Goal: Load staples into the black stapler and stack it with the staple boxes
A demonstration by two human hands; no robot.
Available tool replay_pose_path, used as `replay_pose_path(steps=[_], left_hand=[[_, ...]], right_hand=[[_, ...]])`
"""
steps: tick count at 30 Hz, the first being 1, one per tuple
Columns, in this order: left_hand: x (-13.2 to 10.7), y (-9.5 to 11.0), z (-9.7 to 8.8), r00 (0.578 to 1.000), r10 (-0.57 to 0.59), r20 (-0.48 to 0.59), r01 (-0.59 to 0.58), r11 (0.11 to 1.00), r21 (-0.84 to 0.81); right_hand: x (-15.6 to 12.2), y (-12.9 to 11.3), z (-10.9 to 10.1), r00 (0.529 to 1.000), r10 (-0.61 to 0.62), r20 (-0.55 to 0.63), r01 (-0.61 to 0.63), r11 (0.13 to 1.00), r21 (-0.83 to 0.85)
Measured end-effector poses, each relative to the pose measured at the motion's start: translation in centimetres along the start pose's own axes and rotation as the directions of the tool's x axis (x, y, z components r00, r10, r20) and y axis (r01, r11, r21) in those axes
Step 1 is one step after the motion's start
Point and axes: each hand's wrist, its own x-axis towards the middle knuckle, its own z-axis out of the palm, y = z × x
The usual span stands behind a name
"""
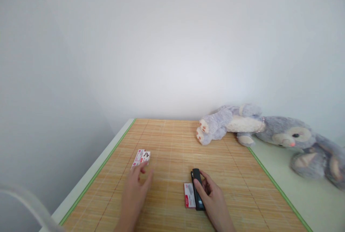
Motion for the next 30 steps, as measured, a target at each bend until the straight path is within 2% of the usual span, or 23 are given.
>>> replay_pose_path(steps=[1,2,4,6,9,10,12,16,19,22,25,30], left_hand=[[0.7,-1.5,-1.0,0.991,-0.014,-0.131,0.028,0.994,0.105],[1.3,-2.8,-1.9,0.984,-0.015,-0.178,0.044,0.986,0.159],[1.7,-4.5,-2.8,0.990,-0.001,-0.143,0.028,0.981,0.193],[1.1,-4.7,-2.6,0.996,-0.008,-0.091,0.023,0.987,0.162],[-1.1,-2.2,-0.5,0.988,-0.113,-0.100,0.119,0.992,0.048],[-2.0,-0.8,0.4,0.985,-0.152,-0.087,0.152,0.988,-0.009],[-3.8,2.4,2.3,0.987,-0.156,-0.033,0.151,0.982,-0.113],[-6.7,7.9,6.1,0.986,-0.029,0.164,0.060,0.981,-0.182],[-7.9,9.6,7.9,0.949,0.055,0.309,0.011,0.978,-0.208],[-8.1,9.4,7.8,0.913,0.115,0.391,-0.016,0.969,-0.247],[-6.8,8.8,6.4,0.880,0.167,0.444,-0.057,0.966,-0.251],[-3.5,9.3,4.8,0.737,0.295,0.608,-0.175,0.952,-0.250]], right_hand=[[0.0,-0.1,0.0,1.000,0.000,0.000,0.000,1.000,0.005],[0.0,-0.1,-0.1,1.000,0.001,0.002,-0.001,1.000,0.010],[0.0,-0.2,-0.1,1.000,0.001,0.008,-0.001,1.000,0.019],[0.1,-0.1,0.0,1.000,0.002,0.007,-0.003,1.000,0.026],[0.2,0.1,0.1,1.000,0.004,0.003,-0.004,0.999,0.035],[0.2,0.1,0.1,1.000,0.003,0.002,-0.003,0.999,0.039],[0.2,0.2,0.2,1.000,0.003,0.005,-0.004,0.999,0.048],[0.2,0.1,0.1,1.000,0.010,0.029,-0.011,0.999,0.049],[0.3,0.2,0.0,1.000,0.005,0.028,-0.007,0.999,0.053],[0.4,0.3,0.0,0.999,0.010,0.031,-0.012,0.998,0.066],[0.5,0.4,0.0,0.999,0.004,0.032,-0.006,0.998,0.059],[0.4,0.4,0.0,0.999,-0.001,0.040,0.000,1.000,0.031]])
